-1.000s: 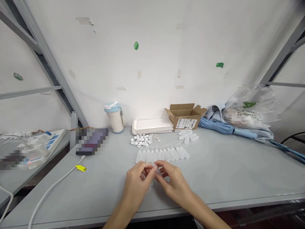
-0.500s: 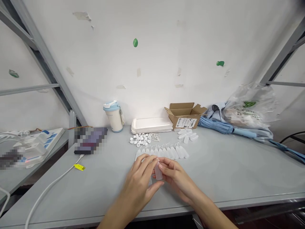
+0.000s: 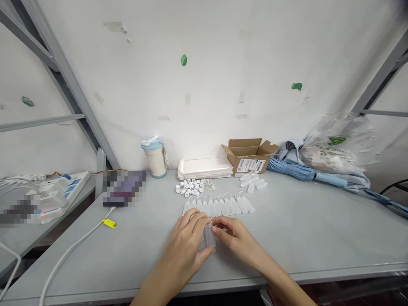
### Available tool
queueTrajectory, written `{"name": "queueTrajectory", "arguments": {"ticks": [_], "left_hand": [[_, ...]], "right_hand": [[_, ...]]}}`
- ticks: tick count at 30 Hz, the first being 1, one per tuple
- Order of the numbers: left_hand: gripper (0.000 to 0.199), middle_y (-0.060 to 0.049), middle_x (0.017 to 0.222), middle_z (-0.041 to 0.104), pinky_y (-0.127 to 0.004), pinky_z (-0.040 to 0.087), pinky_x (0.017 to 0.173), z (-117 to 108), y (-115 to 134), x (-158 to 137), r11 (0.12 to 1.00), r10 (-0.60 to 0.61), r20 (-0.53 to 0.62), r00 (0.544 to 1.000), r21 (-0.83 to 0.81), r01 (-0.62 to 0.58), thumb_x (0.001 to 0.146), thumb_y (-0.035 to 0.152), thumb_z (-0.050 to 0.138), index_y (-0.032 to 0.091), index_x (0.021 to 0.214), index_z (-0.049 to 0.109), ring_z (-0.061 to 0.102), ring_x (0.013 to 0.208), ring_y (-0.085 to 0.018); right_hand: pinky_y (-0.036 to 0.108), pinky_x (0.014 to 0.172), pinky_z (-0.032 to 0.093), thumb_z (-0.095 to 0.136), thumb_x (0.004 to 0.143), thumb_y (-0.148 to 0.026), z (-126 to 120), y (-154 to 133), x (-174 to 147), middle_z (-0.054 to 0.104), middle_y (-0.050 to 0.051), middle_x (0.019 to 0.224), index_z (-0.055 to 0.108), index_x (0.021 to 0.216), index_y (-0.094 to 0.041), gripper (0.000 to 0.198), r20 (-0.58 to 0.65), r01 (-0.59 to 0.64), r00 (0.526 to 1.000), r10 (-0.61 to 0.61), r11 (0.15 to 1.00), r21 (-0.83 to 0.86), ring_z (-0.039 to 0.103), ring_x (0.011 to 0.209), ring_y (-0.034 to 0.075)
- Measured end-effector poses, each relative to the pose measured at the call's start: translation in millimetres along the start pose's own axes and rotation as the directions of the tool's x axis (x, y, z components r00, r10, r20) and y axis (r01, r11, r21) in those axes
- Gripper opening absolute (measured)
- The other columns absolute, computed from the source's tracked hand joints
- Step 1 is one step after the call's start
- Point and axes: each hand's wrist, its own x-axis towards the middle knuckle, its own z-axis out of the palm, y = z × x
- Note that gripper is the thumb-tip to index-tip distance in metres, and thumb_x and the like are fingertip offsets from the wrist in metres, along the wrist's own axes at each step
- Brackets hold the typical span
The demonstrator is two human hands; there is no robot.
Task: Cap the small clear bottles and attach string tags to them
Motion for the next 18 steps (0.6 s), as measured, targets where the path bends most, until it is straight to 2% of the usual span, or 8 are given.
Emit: {"name": "queueTrajectory", "arguments": {"ticks": [3, 7, 12, 18], "left_hand": [[0.038, -0.006, 0.107, 0.060, -0.045, 0.046, 0.087, -0.6, 1.2, -0.2, 0.998, -0.054, 0.119, 0.991, -0.018, 0.057, 0.070, 0.015, 0.068, 0.020, 0.104, 0.052, 0.049, 0.108, -0.028], [0.035, -0.005, 0.104, 0.060, -0.043, 0.044, 0.088, -1.2, 1.3, -0.9, 0.996, -0.080, 0.223, 0.971, -0.015, 0.086, 0.069, 0.016, 0.070, 0.020, 0.100, 0.054, 0.048, 0.107, -0.027], [0.034, -0.005, 0.106, 0.061, -0.040, 0.044, 0.088, -4.8, 0.5, -2.0, 0.993, -0.070, 0.277, 0.958, -0.072, 0.093, 0.068, 0.018, 0.071, 0.020, 0.098, 0.056, 0.048, 0.107, -0.026], [0.034, -0.005, 0.106, 0.061, -0.040, 0.044, 0.090, -4.0, 0.1, -0.7, 0.990, -0.058, 0.288, 0.956, -0.109, 0.093, 0.069, 0.019, 0.072, 0.020, 0.099, 0.056, 0.047, 0.109, -0.026]], "right_hand": [[0.029, 0.065, 0.041, 0.053, 0.083, -0.031, 0.2, 3.9, -1.1, 0.066, 0.005, 0.086, 0.066, 0.090, -0.018, 0.021, -0.046, 0.024, 0.998, -0.035, 0.974, -0.223, 0.057, 0.080, 0.018], [0.031, 0.071, 0.042, 0.053, 0.082, -0.026, 2.3, 6.3, -3.3, 0.065, 0.005, 0.086, 0.064, 0.087, -0.017, 0.015, -0.026, 0.060, 0.997, -0.074, 0.933, -0.354, 0.057, 0.080, 0.019], [0.030, 0.069, 0.041, 0.056, 0.081, -0.025, 1.8, 0.8, -4.6, 0.065, 0.005, 0.083, 0.062, 0.082, -0.017, 0.010, 0.007, 0.059, 0.998, -0.062, 0.912, -0.406, 0.057, 0.077, 0.018], [0.029, 0.067, 0.041, 0.056, 0.080, -0.023, -3.2, -2.8, -5.3, 0.064, 0.003, 0.077, 0.060, 0.077, -0.018, 0.008, 0.010, 0.052, 0.999, -0.053, 0.910, -0.411, 0.057, 0.071, 0.017]]}}
